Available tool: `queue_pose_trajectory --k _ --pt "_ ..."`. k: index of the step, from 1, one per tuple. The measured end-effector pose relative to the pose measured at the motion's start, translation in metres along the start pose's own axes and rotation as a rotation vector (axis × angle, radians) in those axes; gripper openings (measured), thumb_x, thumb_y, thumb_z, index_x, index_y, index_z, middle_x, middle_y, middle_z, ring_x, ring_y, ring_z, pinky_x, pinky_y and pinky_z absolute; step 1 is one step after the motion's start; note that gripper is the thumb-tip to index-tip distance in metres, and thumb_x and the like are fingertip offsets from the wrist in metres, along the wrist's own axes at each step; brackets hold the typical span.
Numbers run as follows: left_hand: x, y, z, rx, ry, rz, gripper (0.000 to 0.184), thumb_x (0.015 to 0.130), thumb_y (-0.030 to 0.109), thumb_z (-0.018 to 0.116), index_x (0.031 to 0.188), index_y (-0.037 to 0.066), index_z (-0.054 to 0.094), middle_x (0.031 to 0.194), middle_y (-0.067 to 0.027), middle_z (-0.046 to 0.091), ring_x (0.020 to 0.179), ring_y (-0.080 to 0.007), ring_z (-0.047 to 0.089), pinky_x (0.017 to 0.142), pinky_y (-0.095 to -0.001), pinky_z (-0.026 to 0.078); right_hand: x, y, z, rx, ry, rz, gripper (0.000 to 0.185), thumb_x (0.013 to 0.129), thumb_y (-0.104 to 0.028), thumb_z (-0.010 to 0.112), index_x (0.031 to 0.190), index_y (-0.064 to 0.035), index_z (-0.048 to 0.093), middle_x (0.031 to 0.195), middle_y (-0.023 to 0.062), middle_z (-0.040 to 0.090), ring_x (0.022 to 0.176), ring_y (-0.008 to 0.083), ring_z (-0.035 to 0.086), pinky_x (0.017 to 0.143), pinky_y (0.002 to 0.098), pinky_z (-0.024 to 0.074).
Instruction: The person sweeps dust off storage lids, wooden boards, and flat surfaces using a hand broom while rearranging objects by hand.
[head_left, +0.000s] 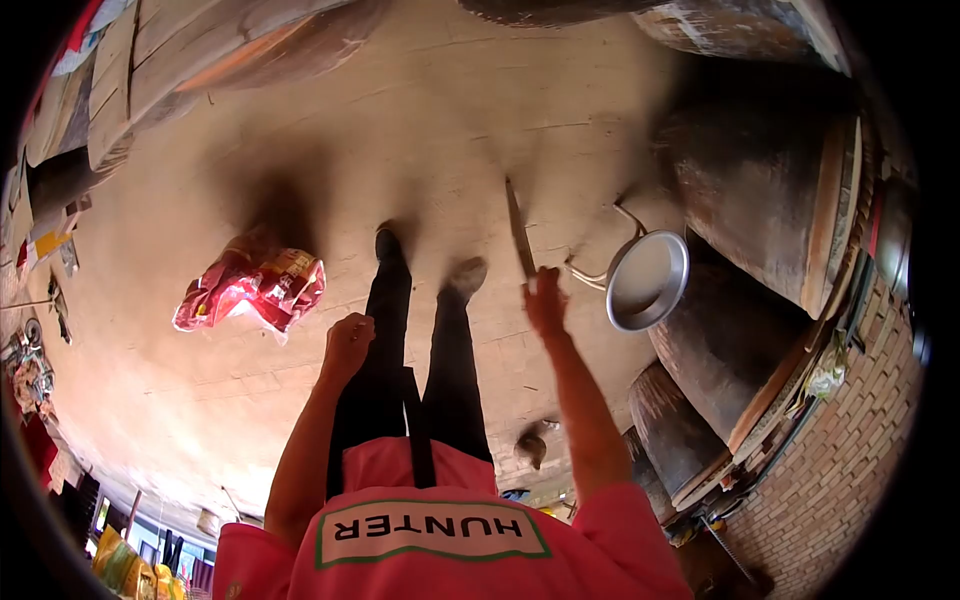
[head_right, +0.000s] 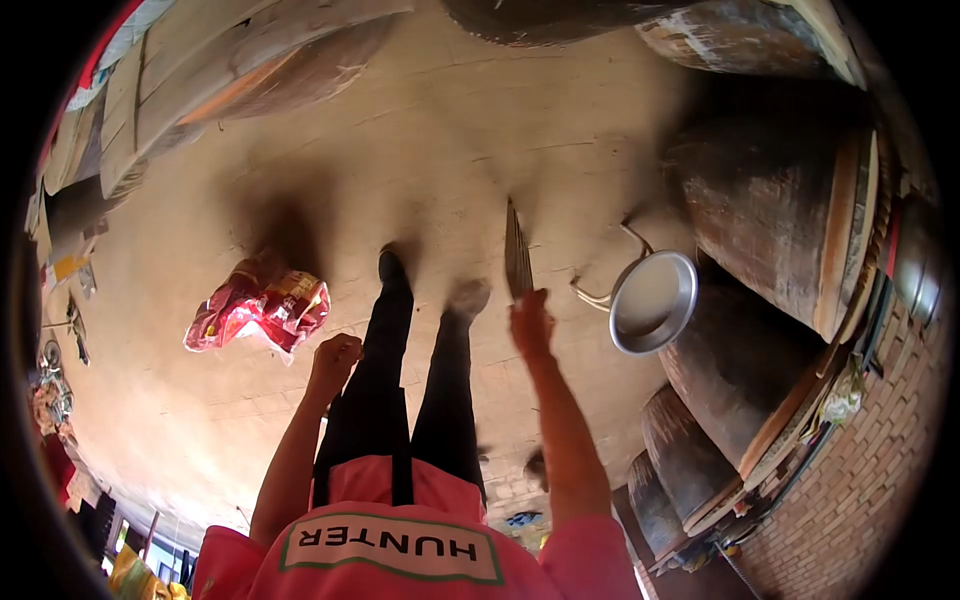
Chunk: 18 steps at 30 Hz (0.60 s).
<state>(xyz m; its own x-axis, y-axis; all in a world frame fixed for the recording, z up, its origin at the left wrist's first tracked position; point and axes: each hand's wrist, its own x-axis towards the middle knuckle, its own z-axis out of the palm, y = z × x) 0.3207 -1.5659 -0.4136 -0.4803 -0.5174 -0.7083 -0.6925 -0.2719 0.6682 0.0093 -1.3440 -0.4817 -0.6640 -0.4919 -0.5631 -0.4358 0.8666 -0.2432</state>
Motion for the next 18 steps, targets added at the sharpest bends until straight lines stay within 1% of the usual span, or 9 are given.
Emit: queue_pose_trajectory --k 1,2,3,5,10,11,12,13,18 --pt "-0.001 0.001 0.003 0.025 -0.011 0.013 0.019 0.093 0.014 0.057 0.098 -0.002 0.065 0.086 -0.0101 0.068 0.08 -0.0193 0.069 0.072 -0.0293 0.053 0.016 0.051 0.006 -0.255 0.299 -0.273 0.062 0.083 -0.027 0.069 0.129 0.0016 0.038 0.123 0.0279 0.046 0.099 0.0421 0.058 0.076 0.0499 0.0508" --pt "-0.001 0.008 0.005 0.044 -0.006 0.034 0.02 0.094 0.015 0.055 0.097 -0.003 0.064 0.084 -0.0108 0.068 0.08 -0.0194 0.07 0.071 -0.0297 0.054 0.031 0.089 -0.006 -0.356 0.481 -0.351 0.063 0.085 -0.03 0.067 0.134 -0.0004 0.038 0.128 0.0278 0.045 0.113 0.0428 0.052 0.086 0.0498 0.0481" --pt "-0.002 0.016 0.006 0.028 0.004 0.042 0.018 0.092 0.013 0.056 0.096 -0.003 0.064 0.083 -0.012 0.068 0.079 -0.0206 0.069 0.071 -0.0305 0.054 0.046 0.127 -0.021 -0.364 0.372 -0.215 0.067 0.085 -0.031 0.065 0.137 0.0001 0.037 0.133 0.0286 0.043 0.12 0.0439 0.046 0.093 0.0496 0.0449" --pt "-0.001 0.026 0.008 -0.003 0.021 0.058 0.014 0.088 0.009 0.058 0.094 -0.002 0.064 0.082 -0.0145 0.068 0.075 -0.0231 0.069 0.07 -0.0322 0.054 0.036 0.1 -0.114 -0.182 0.231 -0.03 0.041 0.084 -0.029 0.066 0.113 -0.0049 0.05 0.112 0.0222 0.052 0.105 0.0428 0.053 0.08 0.0539 0.0462" --pt "0.016 0.012 -0.004 0.013 0.011 0.115 0.011 0.089 0.007 0.058 0.091 -0.002 0.063 0.075 -0.0129 0.067 0.077 -0.0219 0.07 0.067 -0.0316 0.054 -0.027 0.043 -0.17 -0.149 0.346 -0.153 0.031 0.08 -0.02 0.068 0.102 -0.0073 0.05 0.1 0.0168 0.053 0.085 0.0424 0.058 0.065 0.0543 0.0458" --pt "0.019 0.013 -0.004 0.0 -0.009 0.109 0.01 0.089 0.007 0.059 0.09 -0.002 0.063 0.074 -0.0122 0.066 0.078 -0.0212 0.07 0.066 -0.0313 0.054 -0.044 0.03 -0.16 -0.102 0.321 -0.096 0.035 0.077 -0.017 0.072 0.103 -0.0054 0.052 0.101 0.0196 0.053 0.091 0.0459 0.054 0.07 0.0541 0.0433" --pt "0.02 0.018 -0.003 -0.022 0.003 0.1 0.013 0.09 0.01 0.058 0.089 -0.003 0.063 0.072 -0.0116 0.066 0.075 -0.0194 0.069 0.065 -0.0312 0.053 -0.057 0.033 -0.134 -0.178 0.506 -0.305 0.035 0.076 -0.017 0.073 0.102 -0.0066 0.052 0.102 0.018 0.053 0.09 0.0435 0.055 0.07 0.0523 0.045" --pt "0.021 0.021 -0.002 0.003 -0.025 0.101 0.014 0.09 0.011 0.058 0.089 -0.003 0.063 0.072 -0.0116 0.066 0.073 -0.019 0.069 0.065 -0.0312 0.053 -0.073 0.02 -0.118 -0.089 0.345 -0.209 0.034 0.075 -0.016 0.073 0.101 -0.008 0.052 0.102 0.018 0.052 0.089 0.041 0.055 0.072 0.0501 0.0464" --pt "0.026 0.024 0.005 0.135 -0.124 0.182 0.018 0.091 0.013 0.057 0.092 -0.004 0.063 0.074 -0.0114 0.066 0.071 -0.0195 0.067 0.064 -0.031 0.052 -0.078 -0.03 0.008 -0.12 0.262 -0.065 0.027 0.073 -0.014 0.066 0.095 -0.0075 0.052 0.097 0.0225 0.051 0.077 0.0398 0.058 0.055 0.0498 0.0479"
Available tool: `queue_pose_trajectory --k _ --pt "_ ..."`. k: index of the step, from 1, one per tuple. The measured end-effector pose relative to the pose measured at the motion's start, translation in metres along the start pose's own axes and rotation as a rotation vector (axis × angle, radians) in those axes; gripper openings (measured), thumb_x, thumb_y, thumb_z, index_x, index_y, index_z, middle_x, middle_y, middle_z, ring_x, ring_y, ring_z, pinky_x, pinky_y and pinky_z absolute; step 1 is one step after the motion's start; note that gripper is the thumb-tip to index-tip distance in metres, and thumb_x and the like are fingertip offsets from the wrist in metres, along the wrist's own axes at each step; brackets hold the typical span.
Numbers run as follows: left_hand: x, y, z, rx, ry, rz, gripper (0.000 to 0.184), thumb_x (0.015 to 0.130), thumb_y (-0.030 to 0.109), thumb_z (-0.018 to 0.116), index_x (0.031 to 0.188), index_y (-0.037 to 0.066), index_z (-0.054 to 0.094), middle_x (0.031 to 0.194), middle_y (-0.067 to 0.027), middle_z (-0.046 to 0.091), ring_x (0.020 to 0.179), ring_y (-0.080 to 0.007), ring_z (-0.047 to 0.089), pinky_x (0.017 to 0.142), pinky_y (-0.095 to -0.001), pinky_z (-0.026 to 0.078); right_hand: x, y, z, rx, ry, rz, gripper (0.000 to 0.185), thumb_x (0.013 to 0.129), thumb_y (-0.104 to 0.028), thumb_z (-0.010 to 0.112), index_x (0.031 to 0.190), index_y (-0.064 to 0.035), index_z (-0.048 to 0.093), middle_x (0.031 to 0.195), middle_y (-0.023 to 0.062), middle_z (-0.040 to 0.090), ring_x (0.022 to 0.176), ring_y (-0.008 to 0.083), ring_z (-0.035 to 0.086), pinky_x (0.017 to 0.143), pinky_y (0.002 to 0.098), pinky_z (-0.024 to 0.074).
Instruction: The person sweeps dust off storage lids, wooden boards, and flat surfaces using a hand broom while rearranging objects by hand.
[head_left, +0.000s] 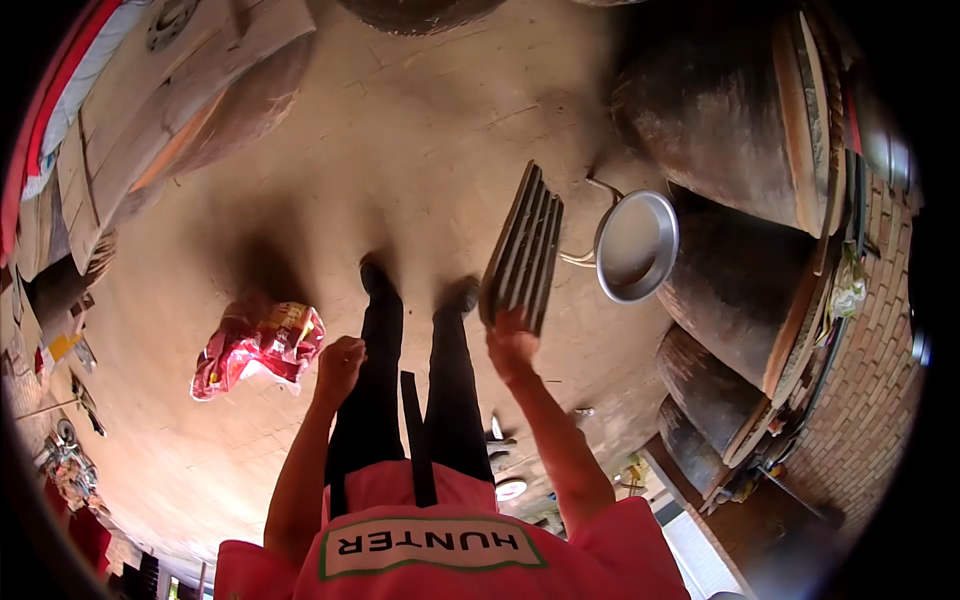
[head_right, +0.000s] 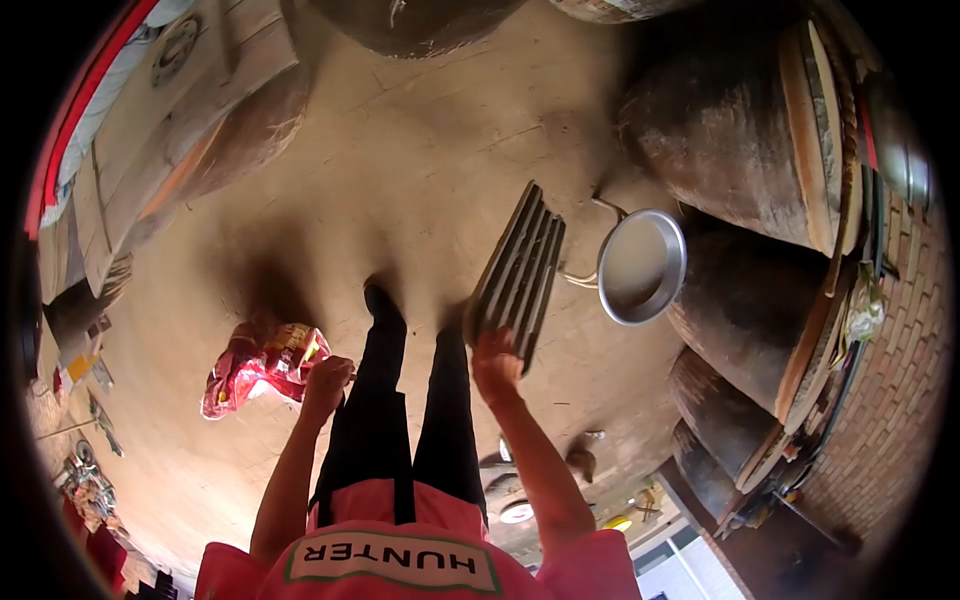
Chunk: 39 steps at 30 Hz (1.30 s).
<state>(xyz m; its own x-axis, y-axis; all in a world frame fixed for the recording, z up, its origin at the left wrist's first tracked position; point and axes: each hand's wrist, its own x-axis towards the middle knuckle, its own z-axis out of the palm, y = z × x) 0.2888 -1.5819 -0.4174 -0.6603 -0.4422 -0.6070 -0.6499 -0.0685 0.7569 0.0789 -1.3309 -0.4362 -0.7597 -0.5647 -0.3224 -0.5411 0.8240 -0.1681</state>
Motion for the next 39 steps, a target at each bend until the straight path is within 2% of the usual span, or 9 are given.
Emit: queue_pose_trajectory --k 4,7,12,16,17,18,27,33,39 --pt "0.0 -0.022 0.019 -0.067 -0.006 -0.081 0.021 0.091 0.015 0.058 0.095 -0.004 0.063 0.079 -0.0124 0.067 0.072 -0.0201 0.069 0.067 -0.0307 0.054 0.026 -0.003 0.09 0.157 -0.217 0.129 0.029 0.071 -0.01 0.065 0.096 -0.002 0.053 0.094 0.019 0.051 0.072 0.0372 0.06 0.051 0.0485 0.0486" --pt "-0.001 -0.033 0.036 -0.129 -0.033 -0.126 0.021 0.091 0.017 0.059 0.096 -0.004 0.063 0.078 -0.0116 0.067 0.071 -0.0196 0.068 0.066 -0.0302 0.054 0.022 -0.025 0.101 0.034 -0.193 -0.302 0.031 0.073 -0.009 0.063 0.099 0.0019 0.051 0.096 0.0189 0.05 0.074 0.0365 0.061 0.055 0.0489 0.0498" --pt "-0.01 -0.011 0.057 -0.25 -0.126 -0.084 0.019 0.089 0.016 0.06 0.093 -0.002 0.063 0.08 -0.0099 0.064 0.077 -0.0152 0.065 0.069 -0.0269 0.051 0.068 0.015 0.02 0.269 -0.171 0.018 0.04 0.076 -0.022 0.064 0.111 -0.0083 0.05 0.102 0.0218 0.049 0.084 0.0414 0.058 0.068 0.0538 0.0483" --pt "-0.008 -0.014 0.065 0.355 -0.195 0.246 0.007 0.081 0.008 0.062 0.087 0.005 0.062 0.083 -0.0145 0.06 0.082 -0.0348 0.061 0.075 -0.042 0.051 0.106 0.073 -0.015 0.159 -0.08 0.109 0.042 0.075 -0.029 0.068 0.107 -0.0081 0.05 0.106 0.0246 0.053 0.085 0.0442 0.058 0.07 0.0553 0.0472" --pt "0.0 -0.002 0.06 0.285 -0.282 0.1 0.009 0.084 0.011 0.063 0.085 0.003 0.061 0.08 -0.011 0.062 0.08 -0.0287 0.063 0.068 -0.0396 0.052 0.115 0.074 -0.037 0.175 -0.095 0.184 0.039 0.074 -0.029 0.068 0.101 -0.0062 0.052 0.098 0.0241 0.056 0.085 0.0433 0.059 0.069 0.0542 0.0479" --pt "-0.004 -0.016 0.077 -0.515 -0.13 -0.05 0.022 0.094 0.019 0.056 0.088 0.0 0.065 0.075 -0.0085 0.065 0.069 -0.0177 0.066 0.064 -0.0282 0.053 0.122 0.075 -0.057 0.198 -0.084 0.188 0.039 0.072 -0.027 0.07 0.1 -0.0057 0.054 0.094 0.0234 0.058 0.085 0.0421 0.06 0.069 0.0527 0.0489" --pt "0.025 0.063 0.078 -0.663 -0.285 -0.443 0.025 0.093 0.024 0.06 0.1 0.0 0.062 0.091 -0.0132 0.068 0.083 -0.0228 0.069 0.071 -0.0336 0.057 0.043 0.04 -0.216 0.884 0.17 0.363 0.027 0.069 -0.02 0.076 0.066 -0.0045 0.053 0.057 -0.001 0.048 0.053 0.0076 0.045 0.046 0.0271 0.0364" --pt "0.034 0.146 0.116 -1.117 -0.289 -0.674 0.07 0.09 0.059 0.053 0.109 -0.009 0.053 0.097 -0.0186 0.064 0.09 -0.0316 0.065 0.085 -0.043 0.052 -0.053 0.022 -0.296 1.569 0.188 0.537 0.026 0.08 -0.015 0.067 0.1 -0.0001 0.062 0.076 -0.0013 0.058 0.062 0.005 0.05 0.05 0.0216 0.0381" --pt "0.014 0.129 0.127 -1.084 -0.221 -0.385 0.042 0.091 0.036 0.064 0.096 -0.006 0.058 0.071 -0.0153 0.063 0.079 -0.0274 0.067 0.083 -0.0418 0.053 -0.091 0.015 -0.287 1.582 0.36 0.639 0.015 0.077 -0.01 0.067 0.071 -0.005 0.053 0.065 -0.0008 0.051 0.053 0.006 0.04 0.046 0.0231 0.031"
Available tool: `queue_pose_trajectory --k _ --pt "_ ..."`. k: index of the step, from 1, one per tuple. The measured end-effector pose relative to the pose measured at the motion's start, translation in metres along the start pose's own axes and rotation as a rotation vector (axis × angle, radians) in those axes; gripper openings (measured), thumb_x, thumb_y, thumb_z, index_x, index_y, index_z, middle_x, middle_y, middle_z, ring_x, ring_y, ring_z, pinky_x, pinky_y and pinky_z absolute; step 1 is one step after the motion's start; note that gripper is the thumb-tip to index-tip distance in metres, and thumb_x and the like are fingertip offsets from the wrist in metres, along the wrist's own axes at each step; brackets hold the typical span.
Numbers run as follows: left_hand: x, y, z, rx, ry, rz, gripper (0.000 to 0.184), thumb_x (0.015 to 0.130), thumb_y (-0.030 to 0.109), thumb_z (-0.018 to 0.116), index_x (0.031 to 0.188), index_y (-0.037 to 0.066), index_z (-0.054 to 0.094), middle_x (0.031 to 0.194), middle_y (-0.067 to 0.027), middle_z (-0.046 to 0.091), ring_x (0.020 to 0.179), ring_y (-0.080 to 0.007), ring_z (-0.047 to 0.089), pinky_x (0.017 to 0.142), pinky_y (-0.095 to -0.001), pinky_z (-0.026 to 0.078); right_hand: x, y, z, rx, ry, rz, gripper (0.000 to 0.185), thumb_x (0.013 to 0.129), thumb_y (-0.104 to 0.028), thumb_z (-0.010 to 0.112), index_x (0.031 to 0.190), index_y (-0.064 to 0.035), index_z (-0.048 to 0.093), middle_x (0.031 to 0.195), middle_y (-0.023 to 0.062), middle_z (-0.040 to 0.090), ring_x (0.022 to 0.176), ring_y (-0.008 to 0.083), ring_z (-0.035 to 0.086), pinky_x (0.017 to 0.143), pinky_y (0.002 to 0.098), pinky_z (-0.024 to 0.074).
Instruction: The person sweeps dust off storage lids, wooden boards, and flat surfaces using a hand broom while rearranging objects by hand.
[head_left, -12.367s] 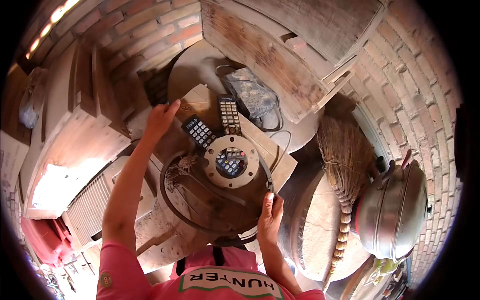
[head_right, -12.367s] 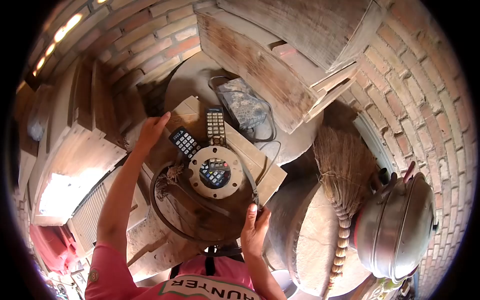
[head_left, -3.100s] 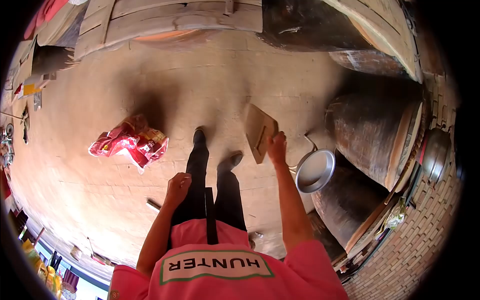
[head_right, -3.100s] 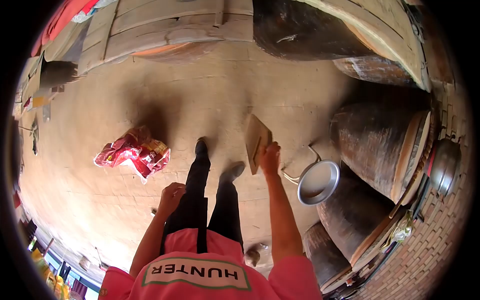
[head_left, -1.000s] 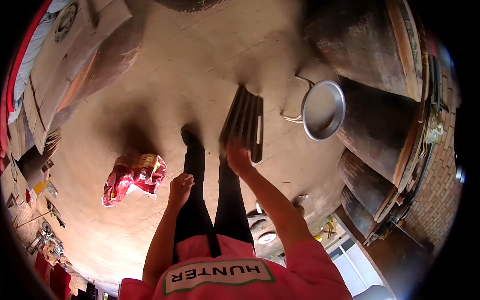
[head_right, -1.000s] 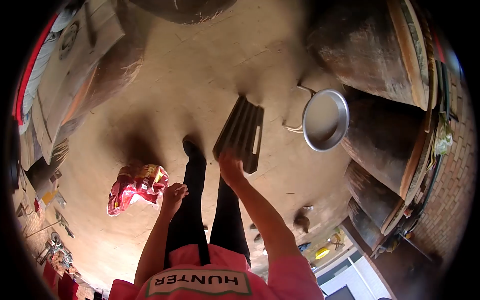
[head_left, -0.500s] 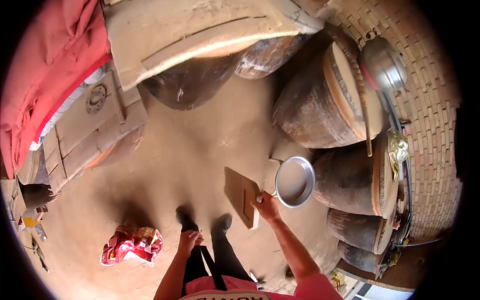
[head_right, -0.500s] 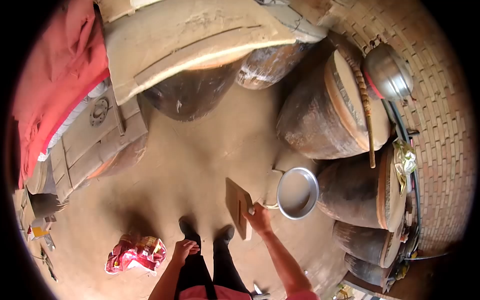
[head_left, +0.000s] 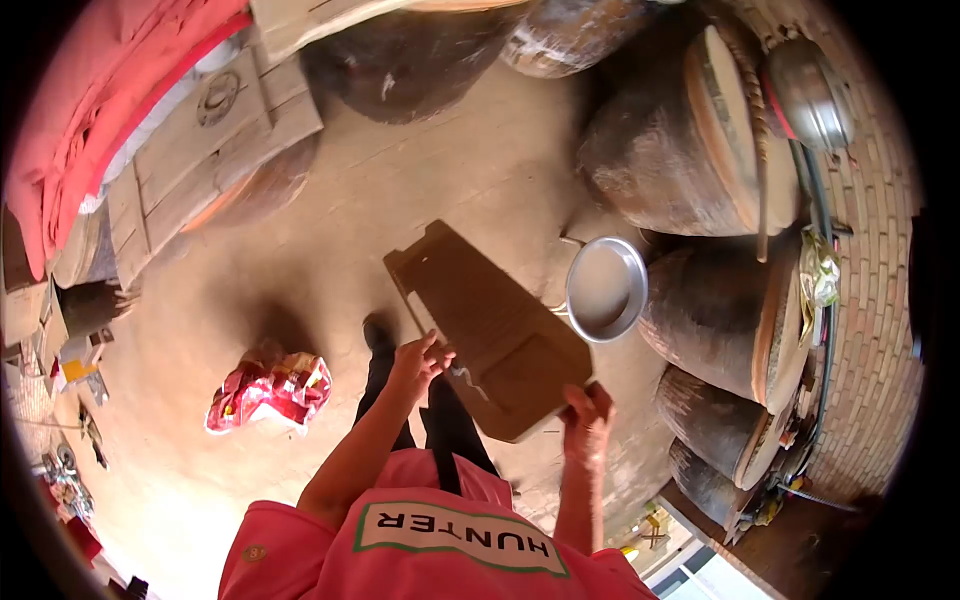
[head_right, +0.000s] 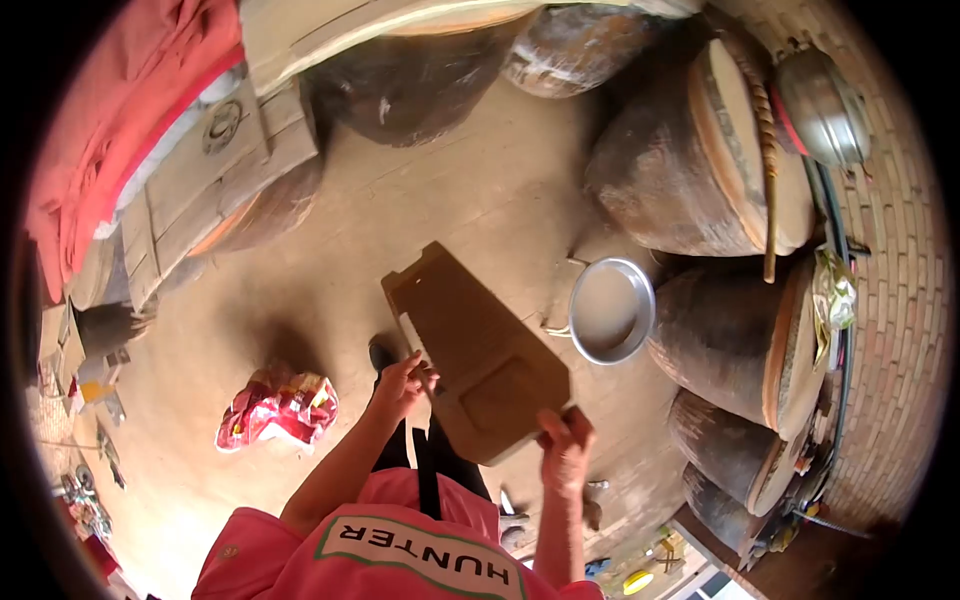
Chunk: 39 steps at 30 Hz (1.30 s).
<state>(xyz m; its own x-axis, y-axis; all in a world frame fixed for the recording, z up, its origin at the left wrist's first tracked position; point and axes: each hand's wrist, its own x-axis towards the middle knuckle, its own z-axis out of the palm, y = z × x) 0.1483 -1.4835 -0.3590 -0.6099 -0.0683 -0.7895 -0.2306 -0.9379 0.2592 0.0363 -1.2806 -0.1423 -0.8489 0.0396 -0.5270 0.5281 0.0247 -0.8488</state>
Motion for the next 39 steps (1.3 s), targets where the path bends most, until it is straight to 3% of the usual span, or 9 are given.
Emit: queue_pose_trajectory --k 2,3,6,14,22,28,30,33,39 --pt "-0.004 -0.012 -0.003 0.663 -0.135 0.578 0.029 0.089 0.028 0.068 0.083 0.003 0.055 0.069 -0.0103 0.059 0.072 -0.0283 0.064 0.062 -0.0383 0.05 0.003 -0.001 0.015 -0.048 -0.034 0.034 0.021 0.075 -0.008 0.067 0.063 -0.011 0.049 0.063 -0.0034 0.047 0.052 0.0064 0.039 0.047 0.0233 0.0338" --pt "-0.003 0.001 0.013 0.15 0.311 -0.047 0.032 0.087 0.028 0.069 0.093 -0.001 0.057 0.067 -0.0095 0.056 0.072 -0.0273 0.064 0.062 -0.0383 0.052 0.008 0.005 0.023 -0.037 -0.058 0.039 0.016 0.074 -0.005 0.069 0.068 -0.009 0.055 0.063 -0.0032 0.048 0.052 0.0064 0.04 0.046 0.0249 0.0324" --pt "0.032 -0.022 -0.029 1.054 0.484 0.877 0.036 0.083 0.029 0.072 0.089 -0.005 0.061 0.076 -0.0153 0.061 0.071 -0.0282 0.064 0.064 -0.0373 0.052 0.051 0.064 0.058 -0.458 -0.007 -0.204 0.026 0.073 -0.017 0.078 0.073 0.0018 0.06 0.064 0.0042 0.057 0.056 0.0125 0.048 0.048 0.0323 0.0395" --pt "-0.061 0.047 0.068 1.499 0.193 1.125 0.028 0.068 0.008 0.073 0.094 0.005 0.061 0.091 -0.0139 0.057 0.086 -0.0349 0.058 0.07 -0.044 0.049 0.089 0.117 0.156 -0.815 0.003 -0.118 0.044 0.063 -0.035 0.078 0.075 0.0053 0.065 0.072 0.0213 0.066 0.07 0.034 0.067 0.064 0.042 0.052" --pt "-0.042 0.083 0.09 1.853 0.253 1.002 0.022 0.067 0.005 0.07 0.087 0.007 0.06 0.089 -0.0151 0.056 0.086 -0.0367 0.059 0.071 -0.0489 0.05 0.106 0.125 0.18 -0.807 0.034 -0.171 0.047 0.063 -0.041 0.075 0.074 0.0035 0.067 0.071 0.0221 0.067 0.07 0.0377 0.068 0.065 0.0435 0.055" --pt "0.006 0.104 0.103 2.066 0.357 0.726 0.015 0.068 0.007 0.063 0.083 0.005 0.063 0.085 -0.0178 0.062 0.078 -0.0391 0.063 0.069 -0.0497 0.052 0.156 0.042 0.161 -0.682 -0.756 0.042 0.035 0.083 -0.029 0.068 0.079 0.0054 0.065 0.07 0.0159 0.067 0.069 0.0291 0.069 0.058 0.0405 0.053" --pt "0.015 0.121 0.099 2.034 0.438 0.771 0.013 0.067 0.007 0.062 0.079 0.004 0.063 0.079 -0.0189 0.062 0.076 -0.04 0.063 0.068 -0.05 0.051 0.238 0.024 0.127 -1.051 -0.48 -1.312 0.015 0.086 -0.019 0.061 0.094 -0.0062 0.062 0.067 0.0182 0.062 0.064 0.0324 0.066 0.054 0.0431 0.0504" --pt "0.02 0.14 0.083 1.865 0.525 0.944 0.011 0.062 0.008 0.061 0.07 0.001 0.061 0.071 -0.0204 0.061 0.07 -0.0403 0.062 0.064 -0.0494 0.05 0.332 -0.148 0.031 -1.002 0.083 -1.117 0.011 0.079 -0.011 0.062 0.088 -0.0064 0.056 0.065 0.0143 0.055 0.051 0.0365 0.054 0.047 0.0453 0.0456" --pt "-0.001 0.134 0.116 1.48 0.667 0.871 0.015 0.058 0.012 0.061 0.068 0.0 0.062 0.066 -0.0209 0.062 0.062 -0.0407 0.061 0.057 -0.0455 0.048 0.512 -0.353 -0.103 -1.252 0.807 -0.901 0.049 0.077 -0.031 0.073 0.111 -0.0027 0.052 0.114 0.0169 0.055 0.109 0.0341 0.054 0.09 0.0466 0.0433"
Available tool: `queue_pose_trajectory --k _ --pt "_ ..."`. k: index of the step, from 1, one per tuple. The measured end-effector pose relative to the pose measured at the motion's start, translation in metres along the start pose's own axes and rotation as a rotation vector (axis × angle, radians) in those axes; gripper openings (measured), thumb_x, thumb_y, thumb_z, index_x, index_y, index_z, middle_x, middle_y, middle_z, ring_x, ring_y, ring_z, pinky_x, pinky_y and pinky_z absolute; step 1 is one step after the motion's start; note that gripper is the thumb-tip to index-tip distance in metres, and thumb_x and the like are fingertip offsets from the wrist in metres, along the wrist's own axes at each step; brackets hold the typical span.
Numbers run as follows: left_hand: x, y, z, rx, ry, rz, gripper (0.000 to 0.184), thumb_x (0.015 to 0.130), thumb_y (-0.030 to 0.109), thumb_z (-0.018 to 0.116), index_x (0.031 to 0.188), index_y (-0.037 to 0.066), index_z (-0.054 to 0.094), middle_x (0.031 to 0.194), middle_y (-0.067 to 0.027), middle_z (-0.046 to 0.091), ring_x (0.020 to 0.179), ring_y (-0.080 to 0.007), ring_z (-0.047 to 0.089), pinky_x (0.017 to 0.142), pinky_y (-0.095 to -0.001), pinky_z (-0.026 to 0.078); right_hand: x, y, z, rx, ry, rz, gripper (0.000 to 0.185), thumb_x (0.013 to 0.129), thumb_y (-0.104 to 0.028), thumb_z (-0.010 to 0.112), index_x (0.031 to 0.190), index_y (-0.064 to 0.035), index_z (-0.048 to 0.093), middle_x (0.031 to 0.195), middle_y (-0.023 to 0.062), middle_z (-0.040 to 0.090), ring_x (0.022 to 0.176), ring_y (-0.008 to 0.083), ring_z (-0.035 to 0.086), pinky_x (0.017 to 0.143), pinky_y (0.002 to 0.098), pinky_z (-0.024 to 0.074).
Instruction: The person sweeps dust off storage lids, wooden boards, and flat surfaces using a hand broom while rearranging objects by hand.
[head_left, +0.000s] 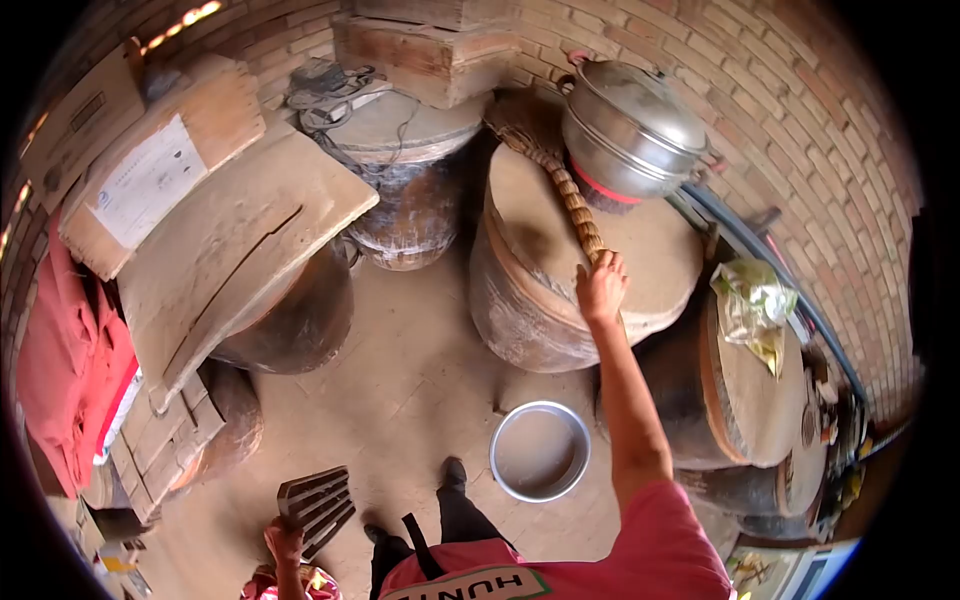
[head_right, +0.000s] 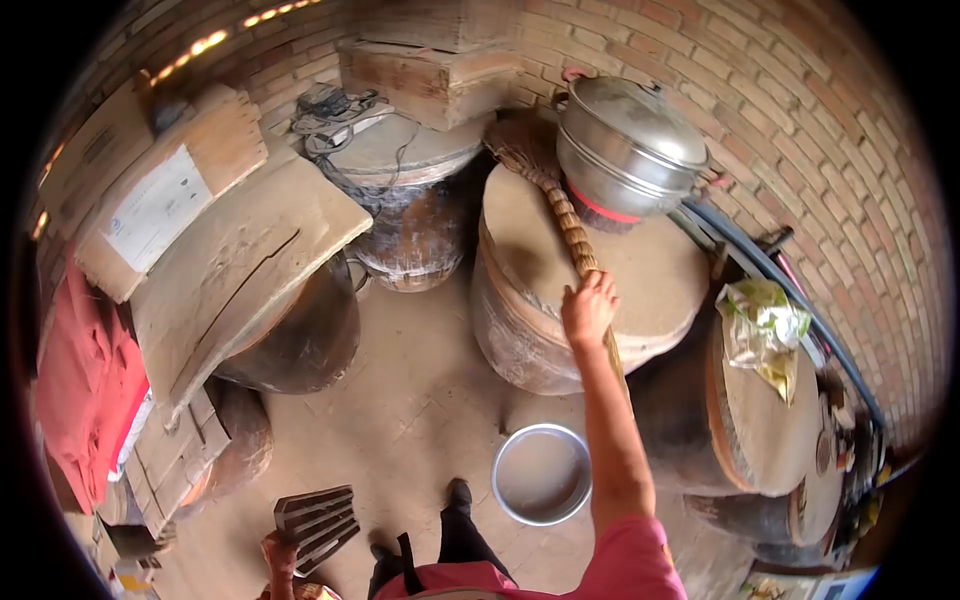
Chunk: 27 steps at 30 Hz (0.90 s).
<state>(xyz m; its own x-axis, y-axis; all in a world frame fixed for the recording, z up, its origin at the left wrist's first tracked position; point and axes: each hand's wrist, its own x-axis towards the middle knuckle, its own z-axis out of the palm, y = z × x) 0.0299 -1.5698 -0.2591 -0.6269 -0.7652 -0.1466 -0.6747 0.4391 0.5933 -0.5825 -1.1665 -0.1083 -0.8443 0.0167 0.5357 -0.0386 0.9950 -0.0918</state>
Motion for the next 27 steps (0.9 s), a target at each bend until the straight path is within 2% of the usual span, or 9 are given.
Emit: queue_pose_trajectory --k 3,8,11,13,16,17,19,23,27 --pt "-0.015 0.009 0.012 0.124 0.034 -0.042 0.014 0.062 0.014 0.063 0.068 0.001 0.063 0.067 -0.022 0.062 0.064 -0.0405 0.062 0.057 -0.0468 0.047 0.044 0.035 0.06 -0.006 -0.271 0.102 0.055 0.076 -0.036 0.072 0.113 -0.0015 0.053 0.115 0.0153 0.055 0.112 0.0319 0.052 0.092 0.0479 0.0438" --pt "-0.036 0.02 0.039 0.23 0.016 -0.059 0.016 0.069 0.018 0.066 0.073 0.003 0.067 0.069 -0.0222 0.063 0.068 -0.0416 0.064 0.06 -0.0494 0.05 0.07 0.045 0.086 -0.014 -0.302 0.047 0.046 0.077 -0.032 0.07 0.108 -0.001 0.055 0.111 0.02 0.059 0.103 0.0373 0.059 0.085 0.046 0.0497" --pt "-0.042 0.001 0.06 0.266 -0.056 -0.114 0.02 0.067 0.02 0.068 0.077 0.004 0.07 0.075 -0.0228 0.065 0.072 -0.0427 0.064 0.064 -0.0495 0.052 0.065 0.049 0.072 0.138 -0.253 0.001 0.044 0.076 -0.03 0.07 0.105 -0.0002 0.055 0.101 0.0238 0.062 0.09 0.0417 0.062 0.077 0.0471 0.0518" --pt "-0.048 -0.006 0.065 0.24 -0.137 -0.158 0.022 0.066 0.022 0.069 0.078 0.004 0.07 0.077 -0.0235 0.065 0.073 -0.0429 0.064 0.065 -0.0496 0.052 0.056 0.05 0.044 0.29 -0.27 -0.061 0.033 0.074 -0.026 0.072 0.086 0.0012 0.057 0.082 0.0249 0.062 0.08 0.0438 0.06 0.068 0.048 0.0475" --pt "-0.049 -0.019 0.085 0.152 -0.129 -0.303 0.023 0.065 0.022 0.069 0.079 0.003 0.071 0.078 -0.0241 0.065 0.076 -0.043 0.065 0.066 -0.0506 0.051 0.016 0.051 0.003 0.592 -0.31 -0.073 0.029 0.077 -0.021 0.071 0.084 0.002 0.056 0.068 0.0166 0.057 0.062 0.0268 0.057 0.058 0.0398 0.0442" --pt "-0.05 -0.026 0.091 0.152 -0.133 -0.322 0.023 0.065 0.022 0.069 0.078 0.003 0.071 0.077 -0.024 0.065 0.076 -0.0429 0.065 0.066 -0.0505 0.051 0.0 0.039 -0.029 0.668 -0.342 -0.063 0.023 0.079 -0.014 0.069 0.086 0.0024 0.055 0.071 0.0173 0.06 0.063 0.029 0.056 0.059 0.0391 0.0451" --pt "-0.049 -0.035 0.103 0.159 -0.1 -0.362 0.021 0.065 0.021 0.069 0.077 0.004 0.071 0.076 -0.0231 0.066 0.076 -0.0424 0.065 0.066 -0.0503 0.052 -0.035 0.031 -0.081 1.013 -0.59 0.09 0.012 0.09 -0.012 0.059 0.086 -0.0014 0.057 0.072 0.0021 0.057 0.065 0.0105 0.051 0.056 0.0276 0.0406" --pt "-0.05 -0.014 0.107 0.004 -0.071 -0.517 0.023 0.063 0.019 0.071 0.082 0.006 0.074 0.076 -0.0214 0.067 0.074 -0.0395 0.067 0.066 -0.0485 0.052 -0.116 -0.002 -0.152 1.418 -0.698 0.293 0.033 0.081 -0.006 0.072 0.108 -0.0004 0.053 0.078 0.0041 0.06 0.069 0.0111 0.057 0.055 0.026 0.0448" --pt "-0.048 -0.032 0.126 0.035 -0.034 -0.552 0.023 0.062 0.02 0.072 0.081 0.006 0.072 0.078 -0.0211 0.067 0.077 -0.0396 0.066 0.066 -0.0489 0.052 -0.141 -0.071 -0.134 1.312 -1.177 0.339 0.032 0.074 -0.004 0.07 0.101 -0.0007 0.054 0.073 0.0064 0.064 0.053 0.0107 0.055 0.048 0.0227 0.0427"
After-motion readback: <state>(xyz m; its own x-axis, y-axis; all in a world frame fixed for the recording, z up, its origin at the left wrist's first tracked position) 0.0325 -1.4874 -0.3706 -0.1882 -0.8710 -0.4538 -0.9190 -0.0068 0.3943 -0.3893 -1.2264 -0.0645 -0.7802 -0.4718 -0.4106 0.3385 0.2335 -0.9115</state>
